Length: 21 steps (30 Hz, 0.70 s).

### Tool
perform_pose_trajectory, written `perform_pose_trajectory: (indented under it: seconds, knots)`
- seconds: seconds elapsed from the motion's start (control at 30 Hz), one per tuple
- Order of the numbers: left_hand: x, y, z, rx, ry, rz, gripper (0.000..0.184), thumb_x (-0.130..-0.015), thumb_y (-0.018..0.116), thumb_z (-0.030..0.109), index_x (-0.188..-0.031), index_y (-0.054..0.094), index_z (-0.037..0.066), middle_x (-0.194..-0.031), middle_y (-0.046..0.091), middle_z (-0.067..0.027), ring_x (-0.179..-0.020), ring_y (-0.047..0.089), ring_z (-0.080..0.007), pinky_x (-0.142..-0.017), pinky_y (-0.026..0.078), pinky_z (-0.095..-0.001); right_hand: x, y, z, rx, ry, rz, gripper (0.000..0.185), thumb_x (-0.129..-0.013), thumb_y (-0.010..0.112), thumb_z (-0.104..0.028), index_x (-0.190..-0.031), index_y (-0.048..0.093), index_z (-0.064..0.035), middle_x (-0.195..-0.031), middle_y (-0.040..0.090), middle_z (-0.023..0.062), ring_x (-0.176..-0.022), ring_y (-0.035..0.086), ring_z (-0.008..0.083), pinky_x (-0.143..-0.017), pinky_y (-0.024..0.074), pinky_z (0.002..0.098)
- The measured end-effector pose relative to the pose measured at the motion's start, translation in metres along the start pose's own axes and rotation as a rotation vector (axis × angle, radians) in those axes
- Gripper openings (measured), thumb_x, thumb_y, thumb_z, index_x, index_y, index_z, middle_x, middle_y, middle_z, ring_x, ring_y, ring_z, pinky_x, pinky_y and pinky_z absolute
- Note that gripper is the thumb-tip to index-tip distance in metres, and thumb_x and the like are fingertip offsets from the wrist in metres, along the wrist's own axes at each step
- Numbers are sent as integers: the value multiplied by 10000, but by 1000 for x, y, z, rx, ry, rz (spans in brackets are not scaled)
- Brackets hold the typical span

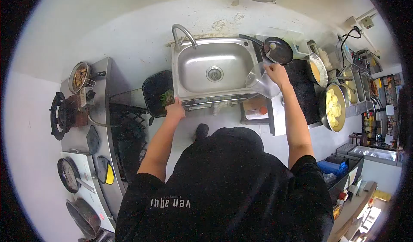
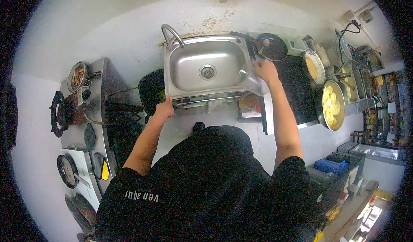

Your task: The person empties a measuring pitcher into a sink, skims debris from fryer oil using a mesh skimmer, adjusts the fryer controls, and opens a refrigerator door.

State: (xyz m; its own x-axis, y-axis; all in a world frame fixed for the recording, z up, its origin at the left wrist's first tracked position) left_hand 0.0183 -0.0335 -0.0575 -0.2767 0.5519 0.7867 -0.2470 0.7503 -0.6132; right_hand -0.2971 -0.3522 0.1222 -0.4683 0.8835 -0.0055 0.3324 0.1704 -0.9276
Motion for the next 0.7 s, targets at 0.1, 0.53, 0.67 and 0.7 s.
perform_pose_trajectory:
  seconds: [0.1,0.53,0.67,0.7]
  knots:
    - [-3,3,-1,23,-29,19,762,-813,655,436,-1452,340,166,-1578,51,-72,-1416,230,-250,-986,391,-567,-5,2,-12,22,-22,-45,473,-862,576,-416,-784,673,40,-728,615,278,-750,636,425,-688,492,453]
    - [2,2,-2,54,-3,71,738,-849,596,389,-1455,307,81,-1573,80,-96,-1384,309,-261,-947,398,-617,-44,26,-74,133,-20,-104,464,-873,528,-450,-863,702,-20,-885,663,239,-869,639,409,-811,502,470]
    - [1,5,-2,61,28,96,787,-846,595,359,-1476,228,61,-1574,66,-97,-1337,389,-282,-949,399,-608,-52,21,-97,167,-90,-101,448,-887,512,-431,-873,696,-23,-881,659,244,-871,637,405,-816,501,474]
    - [-2,7,-3,85,13,110,810,-837,602,350,-1480,207,55,-1574,63,-97,-1312,422,-290,-945,401,-606,-53,21,-101,173,-101,-125,448,-891,506,-429,-880,693,-22,-887,658,245,-875,636,404,-818,500,476]
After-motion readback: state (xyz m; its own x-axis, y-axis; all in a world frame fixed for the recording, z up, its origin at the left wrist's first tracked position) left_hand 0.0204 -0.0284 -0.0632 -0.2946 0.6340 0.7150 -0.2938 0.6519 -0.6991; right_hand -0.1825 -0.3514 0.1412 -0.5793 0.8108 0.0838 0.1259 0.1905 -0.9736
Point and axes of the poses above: each hand's wrist, its own x-axis away from the middle knuckle, its own y-axis out of the palm, z = x × y, the point moved 6 cm from there along -x, towards the middle knuckle
